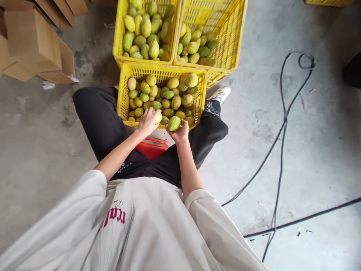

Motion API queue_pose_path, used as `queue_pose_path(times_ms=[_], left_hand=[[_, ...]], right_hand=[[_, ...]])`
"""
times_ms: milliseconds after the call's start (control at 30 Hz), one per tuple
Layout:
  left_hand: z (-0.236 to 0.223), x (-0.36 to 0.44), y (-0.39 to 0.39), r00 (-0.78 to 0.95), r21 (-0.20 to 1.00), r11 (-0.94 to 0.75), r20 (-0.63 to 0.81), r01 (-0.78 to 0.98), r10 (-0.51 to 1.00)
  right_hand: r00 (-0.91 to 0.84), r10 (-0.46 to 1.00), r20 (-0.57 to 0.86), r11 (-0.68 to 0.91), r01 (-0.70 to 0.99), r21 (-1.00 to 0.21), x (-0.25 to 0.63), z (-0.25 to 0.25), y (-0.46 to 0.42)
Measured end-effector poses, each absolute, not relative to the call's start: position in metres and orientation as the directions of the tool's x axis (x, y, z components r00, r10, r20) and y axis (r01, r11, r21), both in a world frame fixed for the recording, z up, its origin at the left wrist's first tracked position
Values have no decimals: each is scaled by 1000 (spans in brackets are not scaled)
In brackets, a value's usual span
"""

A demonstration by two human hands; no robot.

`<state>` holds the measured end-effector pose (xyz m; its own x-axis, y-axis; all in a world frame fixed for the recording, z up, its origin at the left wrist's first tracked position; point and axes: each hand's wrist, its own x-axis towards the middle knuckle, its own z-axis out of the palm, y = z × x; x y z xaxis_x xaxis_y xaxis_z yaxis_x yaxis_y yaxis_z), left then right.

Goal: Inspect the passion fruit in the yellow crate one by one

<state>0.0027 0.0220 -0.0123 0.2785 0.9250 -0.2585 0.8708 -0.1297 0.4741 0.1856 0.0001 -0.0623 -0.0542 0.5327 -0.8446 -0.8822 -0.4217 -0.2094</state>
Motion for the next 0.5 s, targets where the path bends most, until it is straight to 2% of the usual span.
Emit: queue_pose_path(times_ms=[100, 167, 333, 500], left_hand=[[-13, 6, 1, 289, 392, -156, -309, 907, 906], [-15, 6, -12, 269, 380, -136, -322, 915, 908], [-26, -6, -33, 156, 482, -6, -272, 876, 949], [-34, -24, -26, 136, 549, 18, -239, 836, 961]], right_hand=[[-50, 550, -833, -391, -897, -205, 194, -71, -6], [-41, 559, -828, -398, -889, -225, 197, -75, -6], [-8, 545, -838, -451, -845, -286, 191, -75, -1], [-79, 531, -844, -553, -787, -274, 180, -64, 1]])
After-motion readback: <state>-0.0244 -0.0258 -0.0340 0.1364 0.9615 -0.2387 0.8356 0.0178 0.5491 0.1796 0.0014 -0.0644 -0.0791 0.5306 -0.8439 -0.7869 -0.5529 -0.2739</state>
